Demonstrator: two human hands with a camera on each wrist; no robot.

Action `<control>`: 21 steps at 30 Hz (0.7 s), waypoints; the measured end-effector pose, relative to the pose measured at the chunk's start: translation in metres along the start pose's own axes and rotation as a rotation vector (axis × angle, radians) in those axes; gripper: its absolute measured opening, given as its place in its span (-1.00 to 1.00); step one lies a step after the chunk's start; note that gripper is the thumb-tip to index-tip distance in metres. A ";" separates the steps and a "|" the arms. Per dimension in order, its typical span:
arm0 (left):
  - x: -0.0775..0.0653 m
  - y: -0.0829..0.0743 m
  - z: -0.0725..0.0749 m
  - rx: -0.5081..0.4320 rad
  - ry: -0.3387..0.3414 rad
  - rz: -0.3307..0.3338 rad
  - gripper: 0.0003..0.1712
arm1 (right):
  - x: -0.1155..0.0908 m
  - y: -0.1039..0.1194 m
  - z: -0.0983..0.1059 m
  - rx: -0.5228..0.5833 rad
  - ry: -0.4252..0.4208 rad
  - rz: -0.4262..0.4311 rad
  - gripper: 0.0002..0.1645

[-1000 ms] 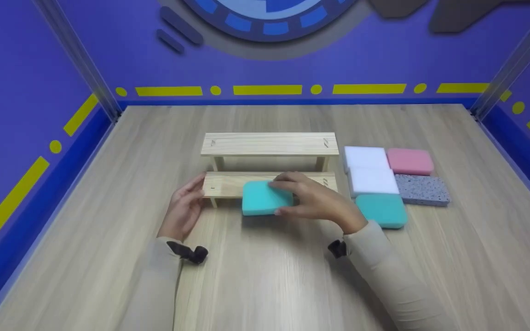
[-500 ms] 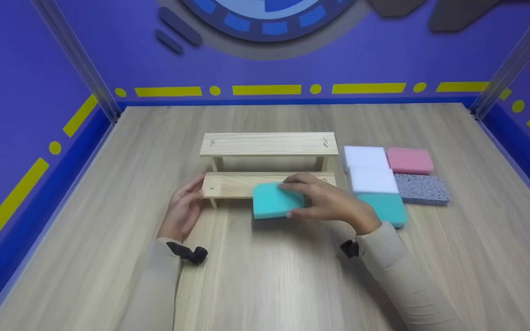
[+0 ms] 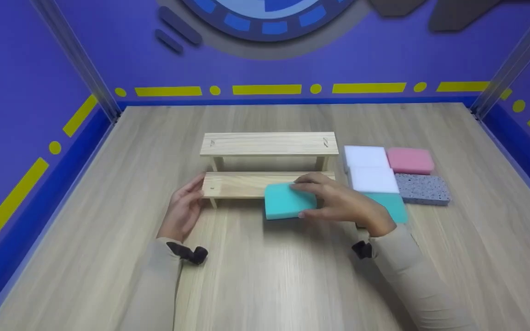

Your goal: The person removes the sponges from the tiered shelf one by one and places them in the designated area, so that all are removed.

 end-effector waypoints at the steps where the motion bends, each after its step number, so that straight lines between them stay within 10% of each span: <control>1: 0.000 0.000 0.000 -0.003 -0.002 0.000 -0.31 | -0.001 -0.001 0.001 -0.001 -0.002 0.000 -0.27; 21: 0.000 0.001 0.000 -0.028 -0.024 0.007 -0.31 | -0.035 -0.029 0.027 0.013 -0.102 -0.012 -0.24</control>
Point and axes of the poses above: each hand's wrist, its own x-axis towards the middle knuckle, its own z-axis out of the back of the hand, y = z × x, the point moved 9 cm from there along x, towards the middle knuckle, and after that the axes turned 5 degrees about -z, right-handed, at the moved point
